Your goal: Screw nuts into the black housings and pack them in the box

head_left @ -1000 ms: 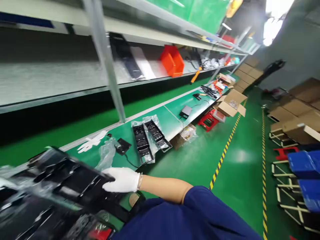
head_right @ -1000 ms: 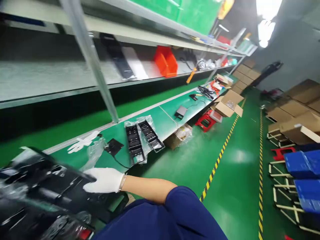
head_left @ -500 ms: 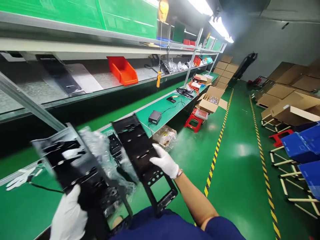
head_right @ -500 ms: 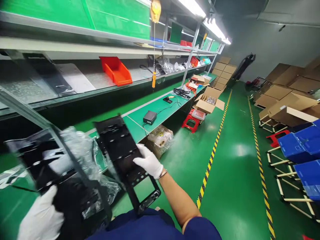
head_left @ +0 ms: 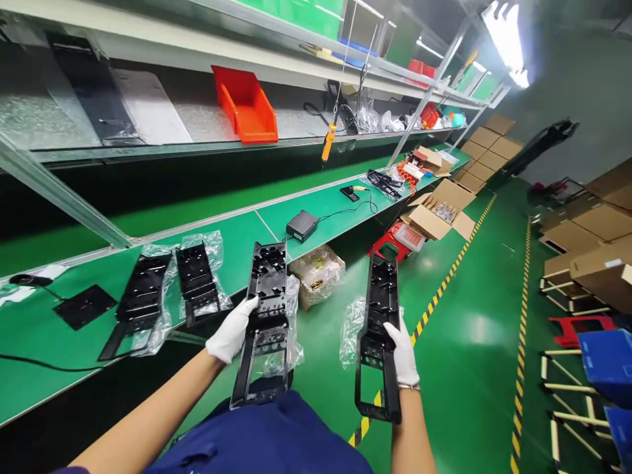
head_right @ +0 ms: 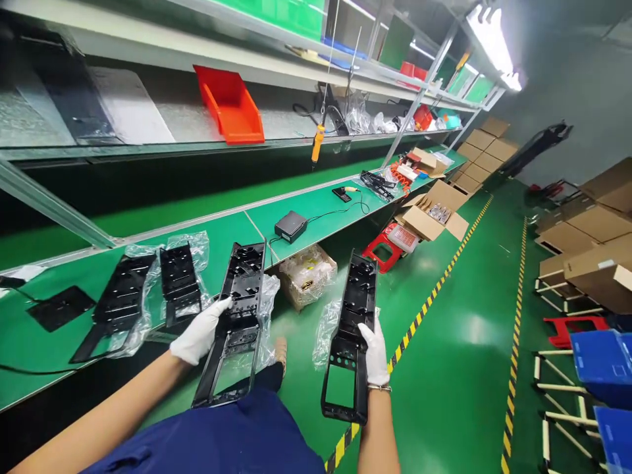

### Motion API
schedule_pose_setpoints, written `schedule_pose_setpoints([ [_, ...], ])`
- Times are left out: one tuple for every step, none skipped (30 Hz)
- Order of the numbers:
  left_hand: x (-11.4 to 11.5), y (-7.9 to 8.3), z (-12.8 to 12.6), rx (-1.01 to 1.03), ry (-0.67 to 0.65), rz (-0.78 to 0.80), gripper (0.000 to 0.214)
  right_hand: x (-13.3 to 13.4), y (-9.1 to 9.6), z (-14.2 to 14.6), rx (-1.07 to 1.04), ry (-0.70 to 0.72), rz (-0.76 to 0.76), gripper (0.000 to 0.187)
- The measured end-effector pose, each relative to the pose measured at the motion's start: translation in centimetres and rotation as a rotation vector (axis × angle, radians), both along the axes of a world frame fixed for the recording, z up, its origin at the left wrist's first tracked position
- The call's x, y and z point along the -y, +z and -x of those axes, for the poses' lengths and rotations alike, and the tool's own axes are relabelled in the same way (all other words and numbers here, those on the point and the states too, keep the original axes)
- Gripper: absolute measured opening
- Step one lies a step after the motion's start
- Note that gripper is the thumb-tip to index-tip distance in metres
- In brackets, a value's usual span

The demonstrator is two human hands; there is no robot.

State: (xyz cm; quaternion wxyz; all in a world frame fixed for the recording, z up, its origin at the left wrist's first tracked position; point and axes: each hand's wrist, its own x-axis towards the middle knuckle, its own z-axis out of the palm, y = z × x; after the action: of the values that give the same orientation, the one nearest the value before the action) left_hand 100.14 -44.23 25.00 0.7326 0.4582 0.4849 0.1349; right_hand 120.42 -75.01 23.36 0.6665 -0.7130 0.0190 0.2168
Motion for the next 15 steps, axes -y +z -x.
schedule_pose_setpoints([
  [-0.5, -0.2, -1.4, 0.034, 0.006, 0.041, 0.039, -0.1, -0.3, -1.2, -0.017, 0.008, 0.018, 0.114],
  [-1.0, -0.4, -2.8, 0.061, 0.016, 0.072, 0.039, -0.3, -0.5, -2.5, -0.033, 0.019, 0.034, 0.116],
  [-1.6, -0.6, -4.3, 0.083, 0.028, 0.097, 0.039, -0.6, -0.6, -3.7, -0.045, 0.029, 0.05, 0.119],
  [-2.3, -0.8, -5.9, 0.1, 0.04, 0.12, 0.038, -1.0, -0.8, -5.0, -0.054, 0.039, 0.064, 0.12],
  [-3.1, -0.9, -7.4, 0.114, 0.05, 0.139, 0.037, -1.3, -0.9, -6.4, -0.058, 0.047, 0.078, 0.121],
  [-3.8, -1.0, -9.0, 0.127, 0.056, 0.156, 0.037, -1.7, -1.0, -7.7, -0.059, 0.053, 0.092, 0.12],
  [-4.6, -1.1, -10.5, 0.141, 0.058, 0.171, 0.036, -2.2, -1.2, -9.2, -0.058, 0.059, 0.104, 0.118],
  [-5.4, -1.1, -12.0, 0.155, 0.058, 0.182, 0.034, -2.6, -1.4, -10.6, -0.059, 0.065, 0.113, 0.117],
  [-6.1, -1.2, -13.4, 0.169, 0.055, 0.189, 0.033, -3.0, -1.7, -12.0, -0.061, 0.072, 0.117, 0.115],
  [-6.8, -1.2, -14.8, 0.182, 0.052, 0.193, 0.031, -3.5, -2.1, -13.5, -0.064, 0.082, 0.116, 0.112],
  [-7.5, -1.2, -16.1, 0.193, 0.051, 0.192, 0.03, -4.0, -2.4, -14.9, -0.067, 0.094, 0.108, 0.109],
  [-8.2, -1.2, -17.5, 0.2, 0.05, 0.189, 0.029, -4.7, -2.8, -16.4, -0.072, 0.11, 0.097, 0.104],
  [-8.9, -1.4, -18.9, 0.203, 0.05, 0.186, 0.029, -5.4, -3.2, -17.8, -0.079, 0.13, 0.083, 0.1],
  [-9.6, -1.6, -20.5, 0.201, 0.049, 0.181, 0.028, -6.3, -3.6, -19.4, -0.087, 0.153, 0.068, 0.096],
  [-10.2, -2.0, -22.1, 0.198, 0.047, 0.177, 0.027, -7.3, -4.0, -21.0, -0.097, 0.179, 0.055, 0.094],
])
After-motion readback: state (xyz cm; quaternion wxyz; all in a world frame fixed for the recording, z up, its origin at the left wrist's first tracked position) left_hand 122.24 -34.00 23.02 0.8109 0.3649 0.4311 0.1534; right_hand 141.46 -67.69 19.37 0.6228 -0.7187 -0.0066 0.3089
